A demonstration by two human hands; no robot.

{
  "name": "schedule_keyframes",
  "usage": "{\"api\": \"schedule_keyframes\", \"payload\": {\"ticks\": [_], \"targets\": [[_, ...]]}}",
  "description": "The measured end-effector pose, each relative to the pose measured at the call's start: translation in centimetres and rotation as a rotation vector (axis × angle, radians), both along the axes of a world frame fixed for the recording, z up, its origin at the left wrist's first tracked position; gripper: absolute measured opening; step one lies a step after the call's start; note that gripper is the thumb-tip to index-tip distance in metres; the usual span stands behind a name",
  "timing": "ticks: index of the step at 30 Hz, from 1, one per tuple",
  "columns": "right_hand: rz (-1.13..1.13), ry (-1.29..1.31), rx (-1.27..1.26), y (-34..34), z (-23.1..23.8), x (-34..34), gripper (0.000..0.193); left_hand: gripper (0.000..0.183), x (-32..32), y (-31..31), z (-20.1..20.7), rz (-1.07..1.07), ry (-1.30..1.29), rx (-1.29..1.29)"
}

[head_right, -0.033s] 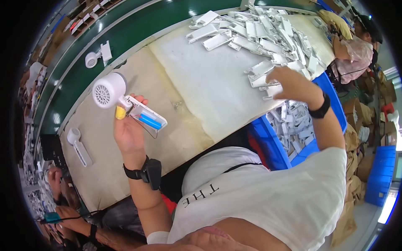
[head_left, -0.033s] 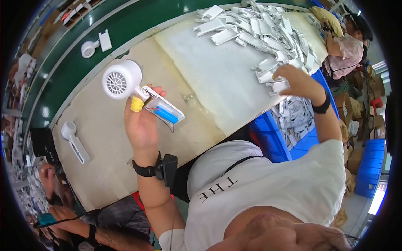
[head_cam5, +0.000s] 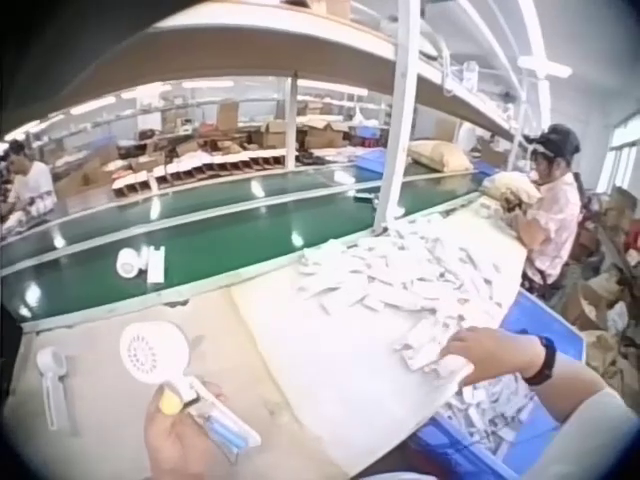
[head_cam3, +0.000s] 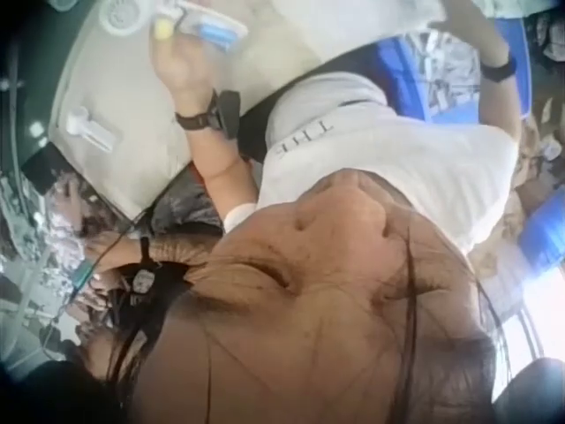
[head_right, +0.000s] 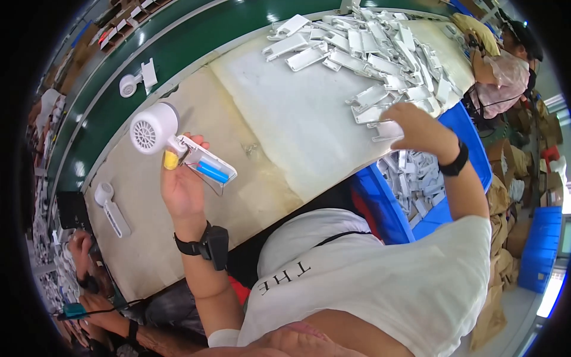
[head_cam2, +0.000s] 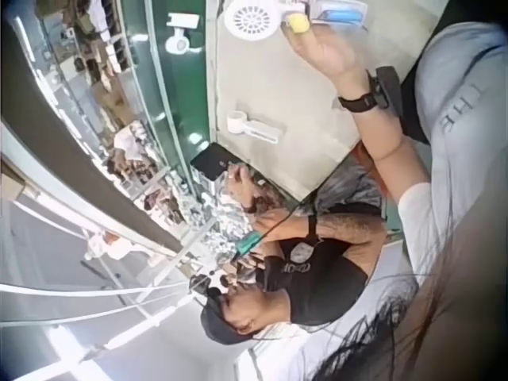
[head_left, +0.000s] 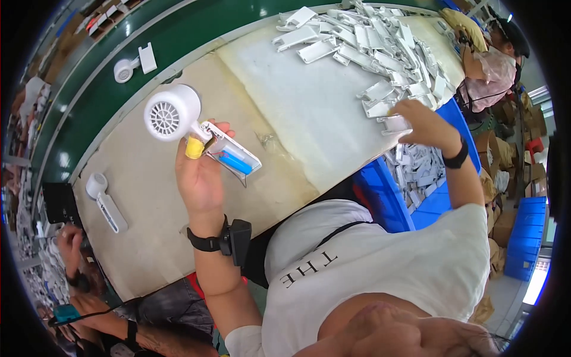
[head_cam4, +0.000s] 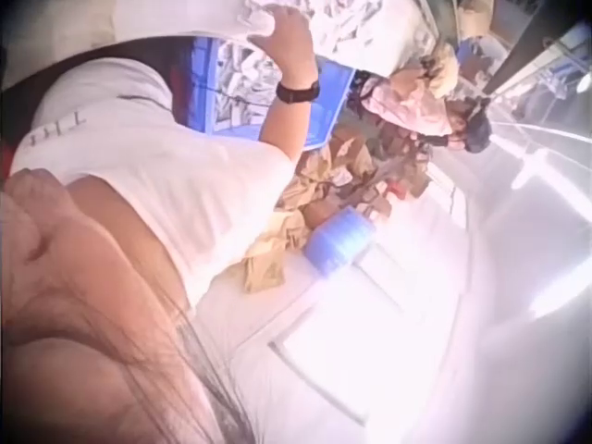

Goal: Assembling handheld plastic fans by snapping casing and internal components together on an assembly line.

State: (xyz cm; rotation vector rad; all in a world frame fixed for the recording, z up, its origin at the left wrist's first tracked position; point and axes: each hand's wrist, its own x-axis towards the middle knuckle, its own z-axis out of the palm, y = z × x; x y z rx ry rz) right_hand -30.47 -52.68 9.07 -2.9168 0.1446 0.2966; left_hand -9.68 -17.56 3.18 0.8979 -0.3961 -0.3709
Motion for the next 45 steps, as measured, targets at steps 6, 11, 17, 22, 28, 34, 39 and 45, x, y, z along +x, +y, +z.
{"api": "schedule_keyframes", "payload": {"ticks": [6, 11, 17, 22, 28, 34, 39, 45], "targets": [[0.01, -0.335, -0.023, -0.7, -4.9, -0.5, 0.043, 0.035, -0.7, -1.2, 0.1, -0.114, 0.042, 0.012], [0.106, -0.464, -0.253, -0.1, -6.8, 4.0, 0.038, 0.031, -0.9, -1.0, -0.3, -0.084, 0.08, 0.052], [0.092, -0.677, 0.442, 8.1, -1.4, 10.6, 0.047, 0.031, -0.3, -0.9, -0.9, 0.029, 0.056, 0.037], [0.412, -0.546, 0.551, 16.4, 1.2, 14.6, 0.058, 0.035, -0.3, -0.7, -0.5, 0.167, 0.034, 0.021], [0.646, -0.828, 0.439, 19.1, -0.5, 16.6, 0.062, 0.036, -0.5, -0.7, -0.4, 0.201, -0.016, -0.068], [0.639, -0.883, 0.359, 19.7, -1.1, 16.0, 0.061, 0.036, -1.2, -0.7, 0.1, 0.253, -0.062, -0.064], [0.665, -0.897, 0.301, 19.7, -1.4, 16.2, 0.06, 0.034, -1.2, -0.8, 0.0, 0.277, -0.079, -0.098], [0.563, -0.721, 0.636, 20.0, -0.7, 16.1, 0.058, 0.033, -0.6, -0.1, -0.5, 0.477, -0.456, 0.176]]}}
